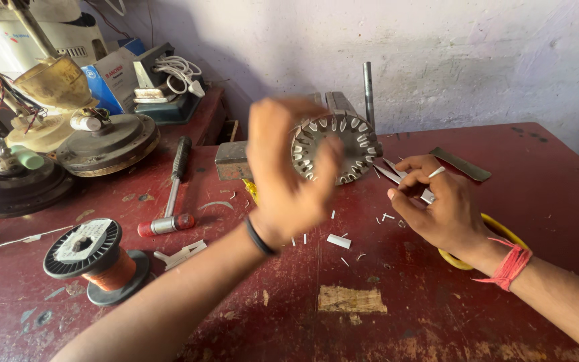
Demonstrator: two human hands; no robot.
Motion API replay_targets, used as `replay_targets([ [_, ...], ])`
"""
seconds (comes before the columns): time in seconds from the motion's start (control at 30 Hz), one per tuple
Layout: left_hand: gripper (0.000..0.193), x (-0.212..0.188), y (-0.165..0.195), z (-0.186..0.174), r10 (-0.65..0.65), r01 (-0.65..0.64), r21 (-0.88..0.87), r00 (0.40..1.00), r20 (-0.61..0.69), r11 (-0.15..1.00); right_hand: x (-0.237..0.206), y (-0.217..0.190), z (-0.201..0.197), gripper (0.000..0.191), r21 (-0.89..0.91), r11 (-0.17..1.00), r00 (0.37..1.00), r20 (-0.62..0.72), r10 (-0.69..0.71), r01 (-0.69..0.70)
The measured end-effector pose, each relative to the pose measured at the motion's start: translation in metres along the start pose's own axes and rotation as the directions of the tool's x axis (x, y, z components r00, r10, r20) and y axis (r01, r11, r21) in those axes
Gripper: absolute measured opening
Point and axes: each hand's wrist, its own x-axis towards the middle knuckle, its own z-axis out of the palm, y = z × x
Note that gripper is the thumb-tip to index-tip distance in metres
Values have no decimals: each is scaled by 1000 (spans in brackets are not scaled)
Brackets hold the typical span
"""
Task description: The person cuts small white plastic pieces with scissors and inserts them into the slots of a motor rotor held in a bench vise. The person repeatedly cuts and places the pieces into the rotor slots throughout the clip.
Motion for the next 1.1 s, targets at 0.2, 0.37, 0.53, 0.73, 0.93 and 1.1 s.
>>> replay_targets([
  [0.2,20,-58,48,15,249,-135,-255,834,493,957,-2,-2,-3,30,-47,996,997,-36,-72,70],
  [0.37,16,-74,25,21,117,4,-185,761,638,983,-2,-1,-4,31,-54,997,998,-13,-64,63],
  [0.53,14,-79,16,28,-25,218,-134,604,796,967,-1,-3,-2,22,-82,997,997,77,-10,16],
  [0.73,14,-79,14,31,-88,279,-101,591,802,955,7,-2,0,19,-122,984,895,413,167,-128],
  [0.93,13,-79,16,31,-106,293,-100,611,784,951,7,-2,1,20,-219,949,848,436,302,-226],
  [1.1,13,-82,15,32,-101,236,-91,691,716,968,5,4,0,16,-169,979,884,432,177,-114],
])
